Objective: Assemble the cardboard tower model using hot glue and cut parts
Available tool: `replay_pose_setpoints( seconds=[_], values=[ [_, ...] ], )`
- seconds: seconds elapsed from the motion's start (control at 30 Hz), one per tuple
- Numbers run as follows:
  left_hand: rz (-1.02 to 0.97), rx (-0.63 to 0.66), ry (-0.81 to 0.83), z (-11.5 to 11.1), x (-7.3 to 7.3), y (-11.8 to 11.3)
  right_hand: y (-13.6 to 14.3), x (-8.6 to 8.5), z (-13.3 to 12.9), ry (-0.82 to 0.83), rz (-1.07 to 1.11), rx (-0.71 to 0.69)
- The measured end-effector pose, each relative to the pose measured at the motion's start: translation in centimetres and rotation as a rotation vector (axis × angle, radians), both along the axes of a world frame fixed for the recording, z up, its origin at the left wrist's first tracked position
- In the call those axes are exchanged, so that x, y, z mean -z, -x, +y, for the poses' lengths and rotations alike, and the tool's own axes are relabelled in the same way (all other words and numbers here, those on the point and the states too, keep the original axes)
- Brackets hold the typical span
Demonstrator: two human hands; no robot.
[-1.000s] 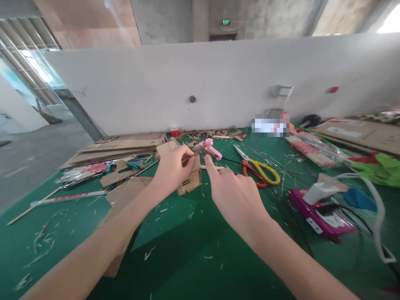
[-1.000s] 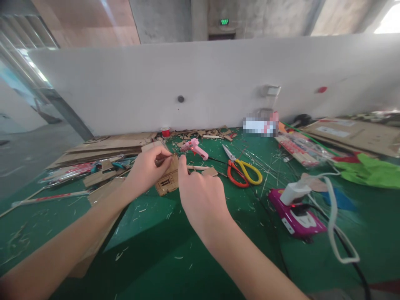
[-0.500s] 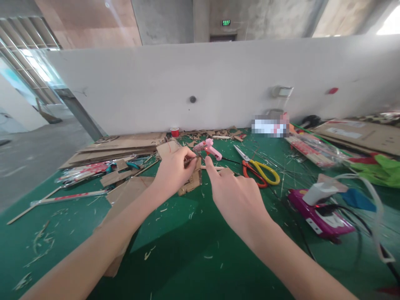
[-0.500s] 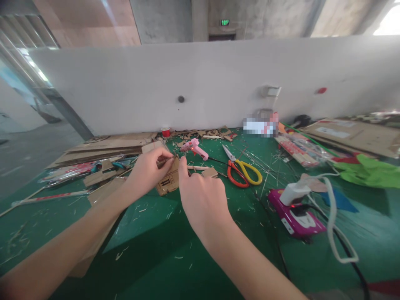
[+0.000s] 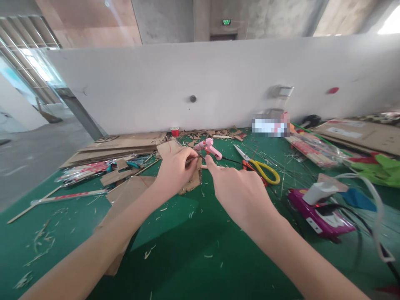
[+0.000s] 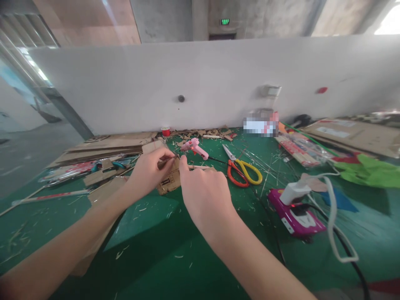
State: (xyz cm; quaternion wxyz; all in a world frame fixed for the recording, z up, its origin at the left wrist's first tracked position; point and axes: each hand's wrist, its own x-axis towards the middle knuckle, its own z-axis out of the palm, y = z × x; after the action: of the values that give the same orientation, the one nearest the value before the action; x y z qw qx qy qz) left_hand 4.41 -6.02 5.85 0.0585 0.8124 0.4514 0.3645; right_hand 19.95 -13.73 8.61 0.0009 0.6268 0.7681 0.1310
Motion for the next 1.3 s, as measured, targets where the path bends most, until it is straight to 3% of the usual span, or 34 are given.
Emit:
replay_pose_setpoints(
  seconds=[0.2, 0.57, 1.3],
  values=[
    [0.002, 0.039, -0.033, -0.3, -0.2, -0.1, 0.6, 0.3, 0.0, -0.006, -0.003, -0.013],
    [-0.010, -0.006, -0.002, 0.1, -0.4, -0.3, 2.0, 2.8, -0.1, -0.070, 0.023, 0.028],
    [-0.018, -0.020, -0.010, 0.3, -0.2, -0.4, 2.3, 2.6, 0.3, -0.044, 0.039, 0.037]
  ],
)
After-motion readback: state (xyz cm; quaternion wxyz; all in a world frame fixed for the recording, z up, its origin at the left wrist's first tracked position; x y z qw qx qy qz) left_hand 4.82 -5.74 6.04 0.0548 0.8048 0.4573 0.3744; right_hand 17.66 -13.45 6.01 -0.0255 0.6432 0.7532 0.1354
